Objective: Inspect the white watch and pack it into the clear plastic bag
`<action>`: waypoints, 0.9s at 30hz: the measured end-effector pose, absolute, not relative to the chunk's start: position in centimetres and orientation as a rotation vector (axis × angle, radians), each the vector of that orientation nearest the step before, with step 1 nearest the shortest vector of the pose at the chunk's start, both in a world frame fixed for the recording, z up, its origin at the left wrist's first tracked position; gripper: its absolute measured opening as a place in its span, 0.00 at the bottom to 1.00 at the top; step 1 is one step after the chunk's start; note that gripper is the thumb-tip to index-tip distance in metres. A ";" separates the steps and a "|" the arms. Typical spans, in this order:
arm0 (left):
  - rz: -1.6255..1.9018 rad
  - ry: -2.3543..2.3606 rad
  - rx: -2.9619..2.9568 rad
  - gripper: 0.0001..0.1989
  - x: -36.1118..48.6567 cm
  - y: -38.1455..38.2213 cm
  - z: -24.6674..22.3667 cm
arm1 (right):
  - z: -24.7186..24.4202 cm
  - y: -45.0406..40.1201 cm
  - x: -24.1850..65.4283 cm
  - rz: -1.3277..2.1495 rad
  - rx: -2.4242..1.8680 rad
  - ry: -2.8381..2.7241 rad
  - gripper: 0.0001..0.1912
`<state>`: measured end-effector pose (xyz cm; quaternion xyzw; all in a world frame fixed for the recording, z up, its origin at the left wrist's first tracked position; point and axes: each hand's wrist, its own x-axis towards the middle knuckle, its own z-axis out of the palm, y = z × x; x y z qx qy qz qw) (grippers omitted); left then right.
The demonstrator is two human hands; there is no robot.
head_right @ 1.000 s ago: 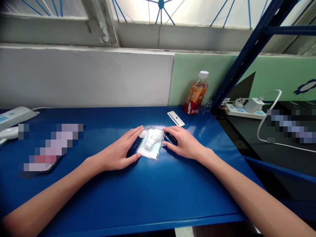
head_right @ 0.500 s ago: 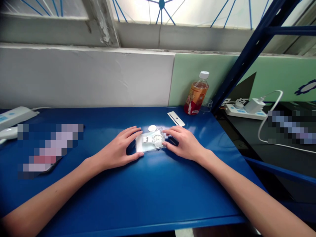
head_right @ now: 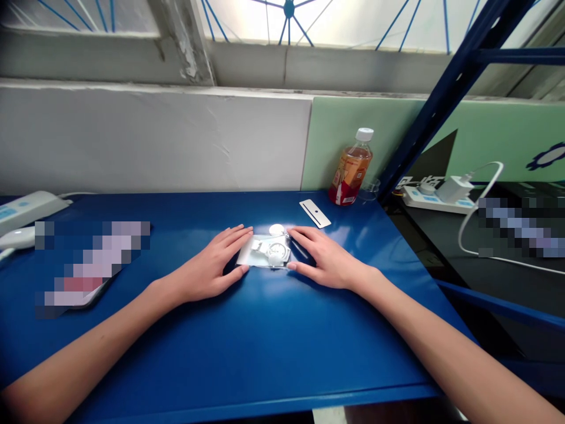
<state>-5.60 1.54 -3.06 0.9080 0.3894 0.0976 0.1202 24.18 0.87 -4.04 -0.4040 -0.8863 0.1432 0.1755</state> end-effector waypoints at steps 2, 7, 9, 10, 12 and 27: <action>0.290 1.135 2.649 0.32 -5.6 1.6 -3.1 | -4.0 0.9 24.1 0.392 -1.121 -2.519 0.37; 0.275 1.121 2.662 0.32 -5.5 1.5 -3.1 | -3.8 0.7 24.0 0.344 -1.065 -2.596 0.36; 0.247 1.125 2.673 0.32 -5.5 1.5 -3.1 | -3.7 0.7 23.9 0.332 -1.059 -2.637 0.35; 0.232 1.128 2.680 0.32 -5.5 1.5 -3.0 | -3.7 0.7 23.9 0.329 -1.062 -2.653 0.34; 0.199 1.134 2.699 0.33 -5.5 1.4 -3.0 | -3.7 0.6 23.8 0.330 -1.073 -2.668 0.34; 0.101 1.163 2.747 0.34 -5.2 1.4 -3.1 | -4.1 0.8 23.9 0.301 -1.128 -2.721 0.36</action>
